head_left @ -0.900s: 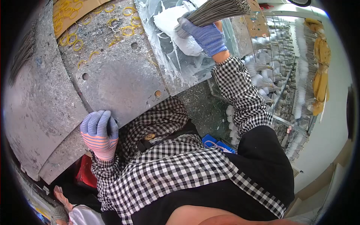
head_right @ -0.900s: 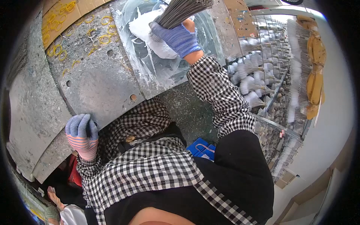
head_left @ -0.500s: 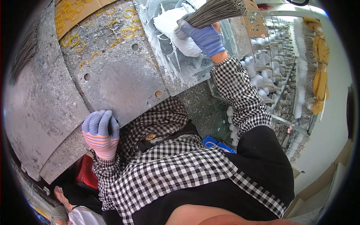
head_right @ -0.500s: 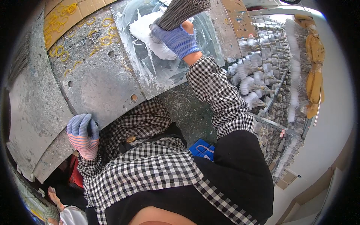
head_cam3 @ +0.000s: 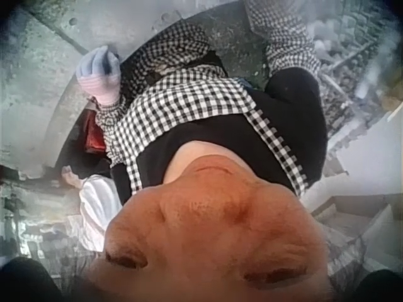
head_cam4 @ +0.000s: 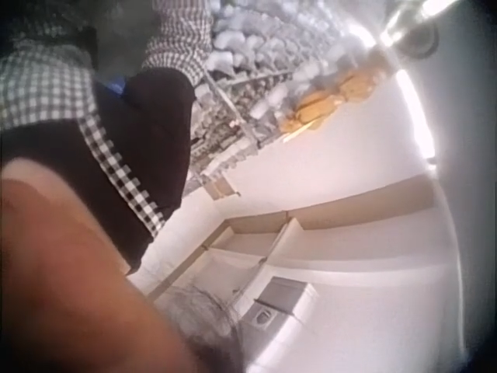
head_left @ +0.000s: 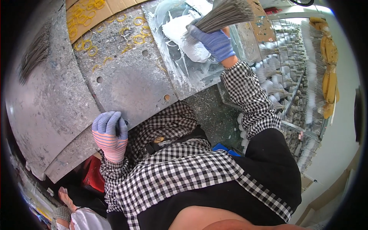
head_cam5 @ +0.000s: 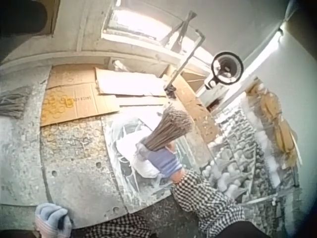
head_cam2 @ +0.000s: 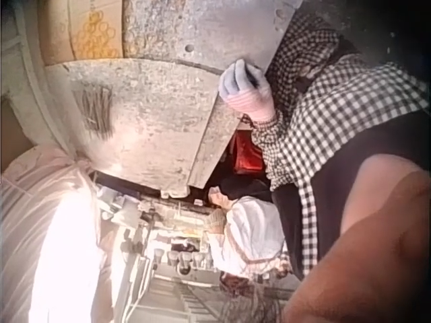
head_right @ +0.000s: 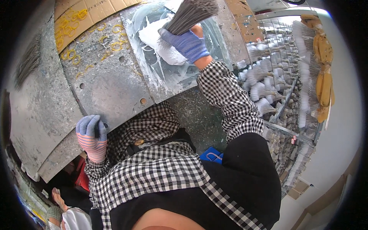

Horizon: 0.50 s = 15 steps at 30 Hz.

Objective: Bundling synthetic bristles and applying adhesive to the base to manufacture brush heads.

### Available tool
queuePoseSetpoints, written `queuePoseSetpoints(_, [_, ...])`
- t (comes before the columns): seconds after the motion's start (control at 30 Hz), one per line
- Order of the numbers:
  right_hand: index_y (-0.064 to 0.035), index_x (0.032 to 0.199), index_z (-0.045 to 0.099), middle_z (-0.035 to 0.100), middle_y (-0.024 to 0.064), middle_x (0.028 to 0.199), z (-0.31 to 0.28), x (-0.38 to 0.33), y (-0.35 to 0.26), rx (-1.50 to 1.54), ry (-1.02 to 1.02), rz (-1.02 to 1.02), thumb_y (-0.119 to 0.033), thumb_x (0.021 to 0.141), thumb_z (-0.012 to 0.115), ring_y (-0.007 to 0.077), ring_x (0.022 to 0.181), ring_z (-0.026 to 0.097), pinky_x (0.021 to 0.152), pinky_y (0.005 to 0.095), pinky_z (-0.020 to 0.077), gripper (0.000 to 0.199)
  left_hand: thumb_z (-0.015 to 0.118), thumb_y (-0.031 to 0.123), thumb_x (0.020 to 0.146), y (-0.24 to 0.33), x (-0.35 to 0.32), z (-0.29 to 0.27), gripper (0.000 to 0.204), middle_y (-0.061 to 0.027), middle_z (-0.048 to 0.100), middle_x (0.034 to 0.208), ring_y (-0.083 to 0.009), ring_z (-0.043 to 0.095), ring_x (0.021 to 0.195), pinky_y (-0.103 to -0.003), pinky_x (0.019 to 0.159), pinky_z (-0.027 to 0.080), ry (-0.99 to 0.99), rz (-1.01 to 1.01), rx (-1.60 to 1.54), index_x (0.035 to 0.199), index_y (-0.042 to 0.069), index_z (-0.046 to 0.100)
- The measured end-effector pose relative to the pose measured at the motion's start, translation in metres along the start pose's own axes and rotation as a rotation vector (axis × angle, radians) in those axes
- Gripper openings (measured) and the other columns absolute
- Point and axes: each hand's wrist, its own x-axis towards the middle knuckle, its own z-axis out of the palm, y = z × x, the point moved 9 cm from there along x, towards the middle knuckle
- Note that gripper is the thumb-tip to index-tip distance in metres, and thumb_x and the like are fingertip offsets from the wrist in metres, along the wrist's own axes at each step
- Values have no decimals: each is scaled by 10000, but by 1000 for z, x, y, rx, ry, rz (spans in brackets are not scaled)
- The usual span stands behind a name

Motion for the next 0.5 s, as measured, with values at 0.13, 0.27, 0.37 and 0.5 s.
queuePoseSetpoints(0.13, [-73,964,734,731,20,885,-4,-5,4,89,-25,41,-205,860,794,112,811,692,768,263,578,179,715,27,786,24,15,-22,254,-104,653,1043,-299,615,983,-396,907,477,121,-66,-44,1035,61,680])
queuePoseSetpoints(0.27, [-72,938,706,672,26,844,-10,-26,-77,-468,27,-453,-218,923,705,153,848,661,795,293,582,147,692,28,816,51,33,5,286,-99,663,1023,-210,647,942,-310,853,519,-144,-370,-777,1101,26,664])
queuePoseSetpoints(0.37, [-70,1009,711,676,88,988,1,-45,-21,530,-51,138,-123,809,709,249,948,681,828,360,583,207,617,390,950,89,21,60,645,-202,624,1257,-234,643,1098,-353,977,505,-645,-698,-1584,1407,-40,467])
queuePoseSetpoints(0.5, [-61,1028,700,651,88,1030,20,-117,-146,-578,-84,-1094,-134,748,677,254,963,664,774,366,583,290,645,509,901,135,30,100,810,-216,606,1263,-318,619,1160,-434,1004,501,-746,-850,-1970,1440,-50,414])
